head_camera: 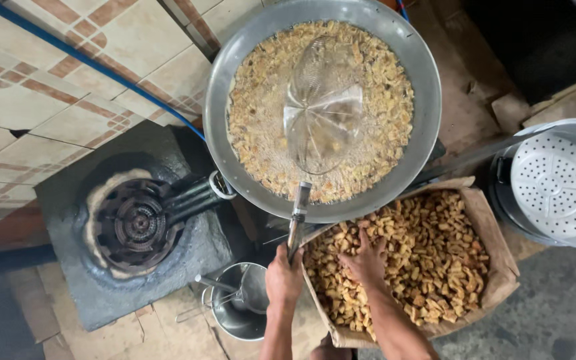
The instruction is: The person uses a large strainer to scoop fried food items from a container and transfers them into a large wok filled with oil. The person repeats this action multiple times and then wipes the handle of the strainer with a cloth.
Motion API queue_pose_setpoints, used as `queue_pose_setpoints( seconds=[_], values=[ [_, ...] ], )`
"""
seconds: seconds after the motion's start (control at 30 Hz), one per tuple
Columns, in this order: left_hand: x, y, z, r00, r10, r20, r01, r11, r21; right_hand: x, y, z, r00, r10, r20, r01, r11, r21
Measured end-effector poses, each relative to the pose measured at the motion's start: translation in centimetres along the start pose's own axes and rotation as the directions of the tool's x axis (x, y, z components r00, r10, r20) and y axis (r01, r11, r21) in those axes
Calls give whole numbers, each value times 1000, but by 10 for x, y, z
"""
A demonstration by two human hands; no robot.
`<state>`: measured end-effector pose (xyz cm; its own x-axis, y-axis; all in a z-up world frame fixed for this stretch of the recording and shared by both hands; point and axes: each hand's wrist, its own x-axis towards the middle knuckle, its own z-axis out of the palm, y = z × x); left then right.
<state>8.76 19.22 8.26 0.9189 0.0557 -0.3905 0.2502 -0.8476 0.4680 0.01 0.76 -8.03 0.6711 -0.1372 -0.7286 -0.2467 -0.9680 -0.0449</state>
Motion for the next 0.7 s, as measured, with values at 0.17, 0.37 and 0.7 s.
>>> queue_pose_setpoints(
  seconds=[0.17, 0.37, 0.7],
  values=[
    [-13, 0, 17, 997, -36, 74, 41, 997, -65, -19, -4, -32, 931, 318, 180, -351, 638, 686],
    [-9, -5, 27, 998, 0, 55, 4, 998, -62, -6, 8, -55, 946, 274, 174, -315, 647, 694],
    [-5, 4, 27, 997, -74, 27, 77, 988, -135, 5, 27, 33, 952, 306, -26, -44, 220, 974]
  ],
)
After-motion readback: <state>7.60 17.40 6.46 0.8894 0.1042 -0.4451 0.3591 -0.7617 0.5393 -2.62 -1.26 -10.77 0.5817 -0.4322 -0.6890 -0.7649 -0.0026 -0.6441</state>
